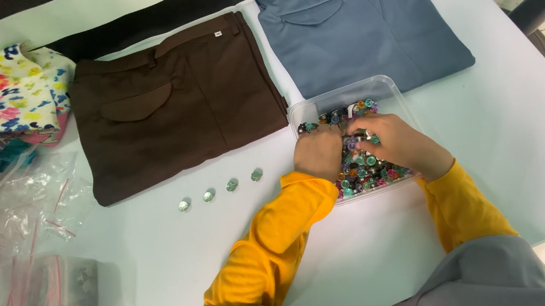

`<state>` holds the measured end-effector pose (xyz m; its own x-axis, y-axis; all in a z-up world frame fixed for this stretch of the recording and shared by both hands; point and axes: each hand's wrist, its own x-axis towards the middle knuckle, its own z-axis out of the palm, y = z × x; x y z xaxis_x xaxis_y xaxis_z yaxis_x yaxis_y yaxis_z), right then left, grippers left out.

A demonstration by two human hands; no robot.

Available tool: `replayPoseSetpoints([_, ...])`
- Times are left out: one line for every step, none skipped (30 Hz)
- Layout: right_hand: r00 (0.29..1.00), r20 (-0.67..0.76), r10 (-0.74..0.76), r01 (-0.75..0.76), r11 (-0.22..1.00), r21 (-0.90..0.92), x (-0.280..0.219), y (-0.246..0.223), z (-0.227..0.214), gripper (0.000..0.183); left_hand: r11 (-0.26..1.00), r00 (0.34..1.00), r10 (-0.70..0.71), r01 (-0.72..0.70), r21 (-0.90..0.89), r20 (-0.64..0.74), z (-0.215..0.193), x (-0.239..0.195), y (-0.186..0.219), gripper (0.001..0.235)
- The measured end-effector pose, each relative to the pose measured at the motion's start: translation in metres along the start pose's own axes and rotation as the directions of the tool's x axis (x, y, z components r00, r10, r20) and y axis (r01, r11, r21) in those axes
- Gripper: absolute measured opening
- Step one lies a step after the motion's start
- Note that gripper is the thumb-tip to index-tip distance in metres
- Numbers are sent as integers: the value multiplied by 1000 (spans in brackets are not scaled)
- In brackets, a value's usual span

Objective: Sorting and packaging buttons into small plastic bags at a workstation

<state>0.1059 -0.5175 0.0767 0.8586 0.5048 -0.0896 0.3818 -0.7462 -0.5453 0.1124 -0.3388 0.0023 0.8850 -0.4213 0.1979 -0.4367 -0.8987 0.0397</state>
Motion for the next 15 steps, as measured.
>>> replayPoseSetpoints([1000,2,4,-4,1000,2,-2,-4,-1,31,1000,1000,2,-2,-3,4,-3,-1,0,10])
replayPoseSetpoints([1000,-20,11,-11,1000,29,-4,-8,-1,29,1000,1000,-15,15,-8,13,-7,-2,1,8])
replayPoseSetpoints([999,-45,16,-14,998,54,-4,-11,-2,28,999,999,-32,32,-10,18,-10,-1,1,7])
replayPoseSetpoints([999,-46,17,-15,998,54,-6,-16,-4,28,999,999,-30,30,-10,19,-41,-1,0,7])
replayPoseSetpoints([995,-104,7,-1,998,59,-8,-20,-6,29,992,993,-33,47,-121,116,-72,-2,-1,7])
replayPoseSetpoints([987,-161,-3,13,998,63,-11,-25,-8,30,971,977,-23,73,-228,212,-103,-2,-1,11])
replayPoseSetpoints([987,-160,0,10,998,63,-11,-28,-9,30,970,977,-21,71,-231,214,-99,-6,-3,11])
replayPoseSetpoints([967,-250,-50,72,994,79,-11,-31,-10,28,935,992,-22,63,-349,121,-95,-10,-6,18])
replayPoseSetpoints([936,-339,-98,135,987,87,-11,-34,-11,27,886,999,-34,43,-462,27,-91,-14,-8,28])
replayPoseSetpoints([936,-338,-96,132,987,87,-11,-33,-12,27,885,999,-32,42,-464,28,-92,-13,-9,28])
replayPoseSetpoints([921,-379,-86,140,983,119,-11,-31,-12,28,824,998,-47,20,-566,-32,-93,-13,-10,26])
replayPoseSetpoints([905,-420,-74,150,977,150,-11,-30,-11,29,753,994,-69,-7,-658,-90,-93,-12,-11,23])
replayPoseSetpoints([905,-420,-73,149,977,151,-12,-28,-10,29,753,994,-68,-8,-658,-89,-90,-11,-13,23])
replayPoseSetpoints([900,-433,-49,141,973,183,-12,-26,-9,27,700,985,-88,-45,-713,-149,-87,-11,-15,21])
replayPoseSetpoints([896,-442,-23,132,967,217,-13,-24,-8,24,641,972,-114,-84,-763,-203,-85,-10,-16,18])
